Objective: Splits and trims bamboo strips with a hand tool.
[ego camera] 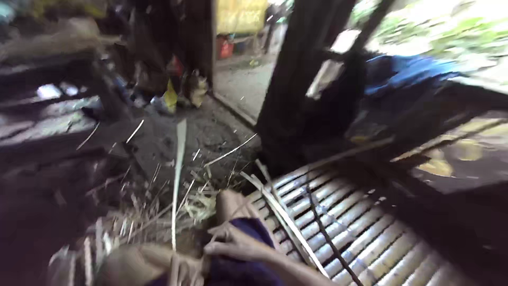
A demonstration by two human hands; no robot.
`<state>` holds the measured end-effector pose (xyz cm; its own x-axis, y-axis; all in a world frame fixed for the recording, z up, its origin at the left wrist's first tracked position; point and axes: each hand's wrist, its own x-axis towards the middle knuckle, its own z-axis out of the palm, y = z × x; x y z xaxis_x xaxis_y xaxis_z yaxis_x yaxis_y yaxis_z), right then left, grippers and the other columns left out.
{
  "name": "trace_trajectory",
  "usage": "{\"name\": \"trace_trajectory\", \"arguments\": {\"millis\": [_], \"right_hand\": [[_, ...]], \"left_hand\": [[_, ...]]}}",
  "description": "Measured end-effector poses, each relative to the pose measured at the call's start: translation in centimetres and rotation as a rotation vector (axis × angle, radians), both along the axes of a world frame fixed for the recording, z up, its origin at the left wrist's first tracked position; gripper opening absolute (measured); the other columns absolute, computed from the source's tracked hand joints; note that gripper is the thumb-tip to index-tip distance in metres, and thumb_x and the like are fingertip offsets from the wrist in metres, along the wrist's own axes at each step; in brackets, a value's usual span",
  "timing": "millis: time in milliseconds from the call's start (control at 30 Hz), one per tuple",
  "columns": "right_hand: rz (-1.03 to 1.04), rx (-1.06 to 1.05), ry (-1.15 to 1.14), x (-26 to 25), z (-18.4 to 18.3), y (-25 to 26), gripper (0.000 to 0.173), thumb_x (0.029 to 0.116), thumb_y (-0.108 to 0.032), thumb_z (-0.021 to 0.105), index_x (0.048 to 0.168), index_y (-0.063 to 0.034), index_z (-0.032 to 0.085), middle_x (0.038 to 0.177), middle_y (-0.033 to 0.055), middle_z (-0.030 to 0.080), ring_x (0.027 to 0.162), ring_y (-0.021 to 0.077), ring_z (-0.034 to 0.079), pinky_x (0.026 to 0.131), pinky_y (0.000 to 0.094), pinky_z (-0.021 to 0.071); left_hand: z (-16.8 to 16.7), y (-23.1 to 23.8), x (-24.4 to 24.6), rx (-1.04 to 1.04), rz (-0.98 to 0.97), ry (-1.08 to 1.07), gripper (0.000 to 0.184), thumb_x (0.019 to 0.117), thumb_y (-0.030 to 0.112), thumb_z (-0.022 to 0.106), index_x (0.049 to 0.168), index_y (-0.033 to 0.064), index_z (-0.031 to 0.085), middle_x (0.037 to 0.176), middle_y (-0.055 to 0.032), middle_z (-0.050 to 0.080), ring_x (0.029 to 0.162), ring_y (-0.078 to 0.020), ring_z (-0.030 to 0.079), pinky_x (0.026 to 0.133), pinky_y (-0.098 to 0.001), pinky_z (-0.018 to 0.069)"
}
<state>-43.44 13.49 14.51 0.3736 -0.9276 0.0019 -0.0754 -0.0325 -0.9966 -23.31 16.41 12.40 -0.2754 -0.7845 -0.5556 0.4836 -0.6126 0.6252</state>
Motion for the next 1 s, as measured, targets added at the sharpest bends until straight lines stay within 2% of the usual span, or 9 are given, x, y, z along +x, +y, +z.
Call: {"name": "trace_trajectory", "arguments": {"millis": [33, 200, 333, 467, 533, 733, 833, 900, 1000], "right_hand": [[0.096, 0.061, -0.044, 1.0, -0.5, 0.1, 0.027, 0.102, -0.02, 0.06, 0.092, 0.0036, 0.07, 0.073, -0.0014, 0.065, 0.06, -0.0026, 0.056, 0.058, 0.016, 0.0493], [0.419, 0.342, -0.174, 2.0, -1.7, 2.0, 0.03, 0.1045, -0.031, 0.055, 0.088, -0.0088, 0.067, 0.068, -0.0103, 0.064, 0.052, -0.0055, 0.054, 0.048, 0.0134, 0.0447], [0.684, 0.326, -0.236, -0.2, -1.0, 4.3, 0.033, 0.1039, -0.027, 0.057, 0.087, -0.0014, 0.067, 0.064, -0.0066, 0.06, 0.053, -0.0058, 0.051, 0.05, 0.0118, 0.0417], [0.258, 0.531, -0.171, -0.2, -2.0, 2.1, 0.024, 0.1037, -0.025, 0.052, 0.088, -0.0142, 0.066, 0.069, -0.012, 0.067, 0.052, -0.0045, 0.056, 0.048, 0.0142, 0.0472], [0.111, 0.552, -0.186, 0.0, -2.8, 0.3, 0.025, 0.1042, -0.025, 0.05, 0.091, -0.0136, 0.069, 0.069, -0.0116, 0.067, 0.051, -0.0033, 0.057, 0.048, 0.0148, 0.0484], [0.284, 0.441, -0.176, 3.7, -4.1, 2.2, 0.021, 0.1031, -0.025, 0.057, 0.091, -0.0136, 0.069, 0.072, -0.0135, 0.066, 0.055, -0.0052, 0.057, 0.051, 0.0137, 0.0476], [0.471, 0.436, -0.226, 0.6, -3.0, 4.6, 0.023, 0.1013, -0.035, 0.058, 0.087, -0.0203, 0.067, 0.07, -0.016, 0.064, 0.058, -0.0087, 0.056, 0.052, 0.0102, 0.0458], [0.61, 0.319, -0.298, -1.6, -3.2, 5.5, 0.03, 0.1043, -0.035, 0.058, 0.09, -0.0123, 0.07, 0.073, -0.0119, 0.063, 0.064, -0.0102, 0.055, 0.058, 0.008, 0.0455], [0.411, 0.399, -0.253, -2.3, -3.3, 5.3, 0.023, 0.1022, -0.035, 0.059, 0.093, -0.0206, 0.074, 0.074, -0.0155, 0.067, 0.063, -0.0103, 0.058, 0.058, 0.009, 0.0487]], "left_hand": [[0.6, -0.1, -0.5, 0.037, 0.064, -0.077, 0.047, 0.1128, 0.04, 0.024, 0.094, 0.0133, 0.056, 0.072, 0.0052, 0.061, 0.066, -0.0045, 0.062, 0.065, -0.0229, 0.0557], [-0.2, -1.2, 0.5, 0.007, 0.292, -0.096, 0.058, 0.1121, 0.044, 0.015, 0.068, 0.0217, 0.045, 0.049, 0.0105, 0.044, 0.04, 0.0001, 0.043, 0.041, -0.0154, 0.0397], [-2.4, -4.8, 7.8, -0.05, 0.622, -0.144, 0.061, 0.1115, 0.045, 0.007, 0.064, 0.0241, 0.039, 0.043, 0.0129, 0.036, 0.035, 0.0003, 0.036, 0.038, -0.0155, 0.0357], [-1.4, -0.8, 5.2, -0.08, 0.164, -0.071, 0.061, 0.1099, 0.05, 0.013, 0.072, 0.0258, 0.054, 0.057, 0.0135, 0.056, 0.052, 0.0015, 0.056, 0.055, -0.016, 0.0502], [-1.5, 2.0, 3.3, -0.045, -0.051, -0.026, 0.057, 0.1105, 0.043, 0.021, 0.065, 0.027, 0.052, 0.055, 0.0153, 0.049, 0.051, 0.0024, 0.049, 0.054, -0.0154, 0.0452], [-1.2, 0.1, 0.3, 0.136, 0.206, -0.164, 0.056, 0.1132, 0.038, 0.018, 0.068, 0.0171, 0.045, 0.051, 0.0077, 0.044, 0.045, -0.0032, 0.046, 0.048, -0.0184, 0.0465], [-2.8, -1.1, 4.6, 0.088, 0.459, -0.148, 0.055, 0.1116, 0.046, 0.02, 0.066, 0.026, 0.043, 0.047, 0.0144, 0.037, 0.038, 0.0021, 0.036, 0.041, -0.0146, 0.0338], [-3.7, -2.7, 8.7, 0.017, 0.656, -0.171, 0.057, 0.1111, 0.049, 0.017, 0.067, 0.0253, 0.043, 0.045, 0.0133, 0.035, 0.036, 0.0004, 0.034, 0.04, -0.0154, 0.0336], [-2.8, -1.4, 8.1, -0.016, 0.471, -0.187, 0.058, 0.1088, 0.055, 0.009, 0.081, 0.0234, 0.05, 0.051, 0.0126, 0.045, 0.042, 0.0002, 0.045, 0.046, -0.0154, 0.0426]]}}
